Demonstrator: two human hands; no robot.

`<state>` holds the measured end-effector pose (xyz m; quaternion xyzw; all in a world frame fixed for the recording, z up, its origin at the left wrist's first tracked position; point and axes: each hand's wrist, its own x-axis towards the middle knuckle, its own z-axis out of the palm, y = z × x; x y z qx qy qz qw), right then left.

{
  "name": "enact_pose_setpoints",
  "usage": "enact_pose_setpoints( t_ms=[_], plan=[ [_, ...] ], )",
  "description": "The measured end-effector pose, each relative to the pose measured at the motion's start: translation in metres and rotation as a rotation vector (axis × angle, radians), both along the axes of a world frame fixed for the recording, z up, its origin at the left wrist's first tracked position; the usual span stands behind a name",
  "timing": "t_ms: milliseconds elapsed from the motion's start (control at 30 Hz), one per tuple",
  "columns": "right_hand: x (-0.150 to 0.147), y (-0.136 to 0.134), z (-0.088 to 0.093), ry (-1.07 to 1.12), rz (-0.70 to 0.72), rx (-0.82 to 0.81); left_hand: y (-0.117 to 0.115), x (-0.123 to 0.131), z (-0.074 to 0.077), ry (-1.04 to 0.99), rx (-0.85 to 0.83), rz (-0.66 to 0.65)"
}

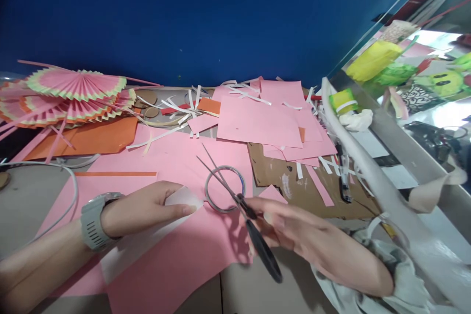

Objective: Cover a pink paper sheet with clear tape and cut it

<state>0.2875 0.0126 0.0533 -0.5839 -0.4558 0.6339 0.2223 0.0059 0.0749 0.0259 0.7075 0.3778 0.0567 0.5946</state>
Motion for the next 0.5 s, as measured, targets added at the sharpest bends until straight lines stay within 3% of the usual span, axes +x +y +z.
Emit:
enact_pose_setpoints(
  t_ms=[267, 433, 500],
  plan=[
    [-0.001, -0.013, -0.012, 0.180, 0.138, -0.141, 0.000, -0.001, 0.000, 0.016, -0.014, 0.025],
    [0.009, -0.013, -0.013, 0.339, 0.348, -0.317, 0.001, -0.001, 0.002, 0.009, -0.023, 0.040],
    [0.012, -0.013, -0.011, 0.352, 0.368, -0.328, 0.001, -0.001, 0.001, 0.000, -0.022, 0.042]
  ],
)
